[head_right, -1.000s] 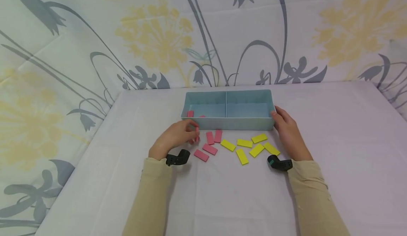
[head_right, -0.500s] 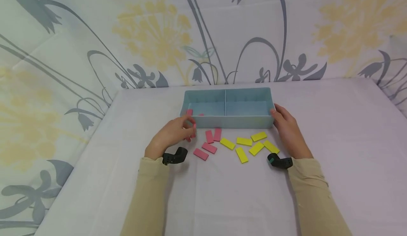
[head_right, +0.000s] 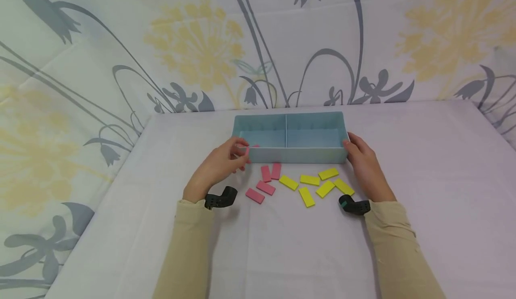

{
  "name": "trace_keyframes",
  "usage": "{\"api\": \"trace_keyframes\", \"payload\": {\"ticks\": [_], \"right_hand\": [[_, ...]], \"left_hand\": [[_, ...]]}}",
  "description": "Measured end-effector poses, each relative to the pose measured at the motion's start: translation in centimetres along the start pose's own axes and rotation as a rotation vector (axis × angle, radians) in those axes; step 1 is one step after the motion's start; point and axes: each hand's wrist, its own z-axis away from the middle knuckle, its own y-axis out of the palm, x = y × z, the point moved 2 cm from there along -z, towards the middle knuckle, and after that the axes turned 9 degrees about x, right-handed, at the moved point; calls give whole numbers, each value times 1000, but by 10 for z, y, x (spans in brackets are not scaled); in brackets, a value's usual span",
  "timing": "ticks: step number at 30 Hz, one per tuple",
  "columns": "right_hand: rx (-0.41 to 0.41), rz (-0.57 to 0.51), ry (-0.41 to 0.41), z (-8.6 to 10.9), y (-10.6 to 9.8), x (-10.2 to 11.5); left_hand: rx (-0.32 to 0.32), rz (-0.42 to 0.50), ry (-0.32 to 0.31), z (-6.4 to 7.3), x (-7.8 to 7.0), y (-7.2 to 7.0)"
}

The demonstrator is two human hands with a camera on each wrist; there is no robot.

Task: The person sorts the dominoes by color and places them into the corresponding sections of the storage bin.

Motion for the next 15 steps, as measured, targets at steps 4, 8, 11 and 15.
{"api": "trace_keyframes", "payload": {"ticks": [4,8,11,15], "right_hand": [[-8,34,8,1,-2,1],[-20,51,24,1,-3,2],[-20,45,39,1,-3,1],[-23,58,54,1,-4,1]], "left_hand": [[-70,12,20,-1,0,-1],[-138,-31,34,-2,0,-2],[-181,-72,46,-1,-1,-2],[-225,-84,80,-1,-2,-3]]}}
